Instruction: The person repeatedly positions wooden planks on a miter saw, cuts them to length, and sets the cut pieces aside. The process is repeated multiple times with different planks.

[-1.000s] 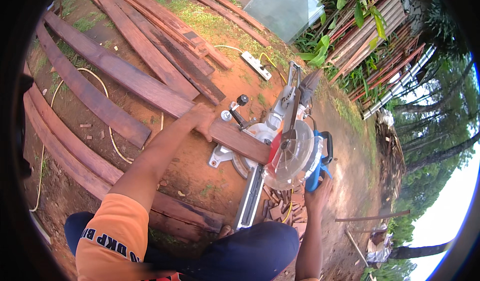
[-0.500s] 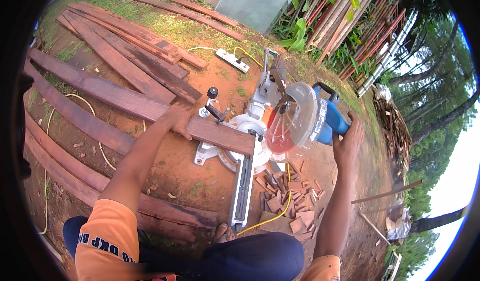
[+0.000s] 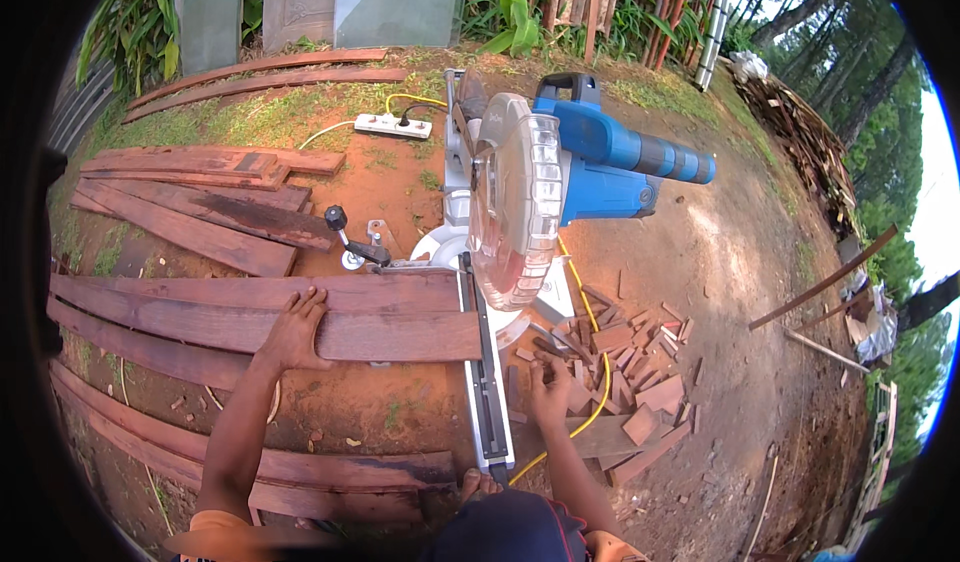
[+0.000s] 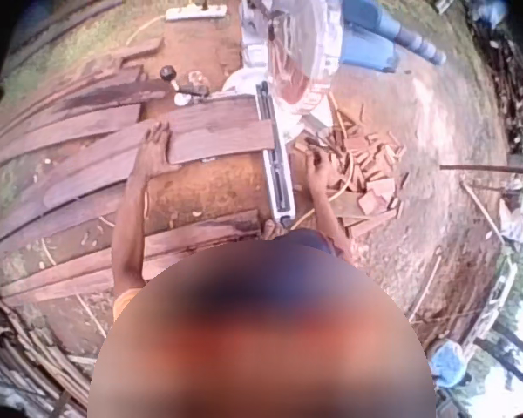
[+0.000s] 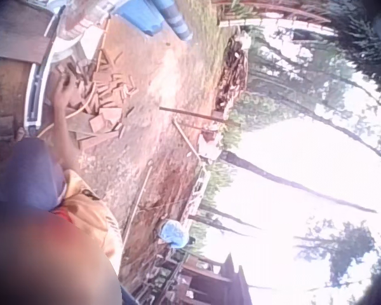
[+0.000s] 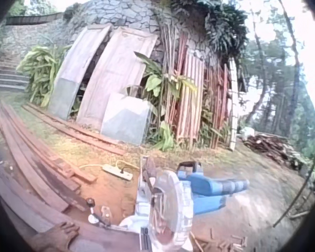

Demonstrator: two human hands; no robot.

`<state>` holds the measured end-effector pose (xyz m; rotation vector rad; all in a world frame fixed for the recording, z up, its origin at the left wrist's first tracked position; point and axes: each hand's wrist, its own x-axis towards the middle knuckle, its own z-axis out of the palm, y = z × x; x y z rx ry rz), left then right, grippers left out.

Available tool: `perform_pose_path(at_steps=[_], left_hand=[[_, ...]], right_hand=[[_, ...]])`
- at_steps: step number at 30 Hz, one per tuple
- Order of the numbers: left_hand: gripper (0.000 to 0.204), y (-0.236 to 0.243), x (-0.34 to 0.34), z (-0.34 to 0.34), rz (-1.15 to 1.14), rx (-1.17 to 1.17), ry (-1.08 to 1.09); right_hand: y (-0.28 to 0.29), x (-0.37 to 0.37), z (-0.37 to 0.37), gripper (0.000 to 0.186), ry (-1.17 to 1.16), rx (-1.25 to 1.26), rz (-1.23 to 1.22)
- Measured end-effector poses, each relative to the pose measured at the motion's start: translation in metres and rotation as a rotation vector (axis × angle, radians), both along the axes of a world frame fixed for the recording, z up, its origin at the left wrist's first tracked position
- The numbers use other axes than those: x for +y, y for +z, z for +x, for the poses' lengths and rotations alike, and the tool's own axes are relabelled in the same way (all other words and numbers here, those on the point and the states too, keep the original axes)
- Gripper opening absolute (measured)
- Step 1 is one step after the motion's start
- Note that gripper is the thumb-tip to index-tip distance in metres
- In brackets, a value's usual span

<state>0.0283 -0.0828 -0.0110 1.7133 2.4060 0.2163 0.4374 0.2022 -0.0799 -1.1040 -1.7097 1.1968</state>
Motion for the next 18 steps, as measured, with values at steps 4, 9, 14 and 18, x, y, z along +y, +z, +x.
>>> perform_pose_path(at_steps=[4,9,14,18], left_hand=[[0.096,-0.002,-0.037,0.040,-0.080,-0.027,-0.064],[0.100,0.000,-0.053,0.060,-0.079,-0.040,-0.057],[0.096,-0.001,-0.054,0.061,-0.073,-0.076,-0.041],[0.092,0.000,-0.053,0.063,-0.053,-0.061,-0.041]], right_hand=[[0.030,0.028,-0.023,0.017,0.232,-0.229,0.157],[0.038,0.070,-0.086,0.039,0.666,-0.844,0.434],[0.041,0.085,-0.128,0.081,0.852,-0.915,0.532],[0.057,0.090,-0.154,0.101,0.925,-0.935,0.582]])
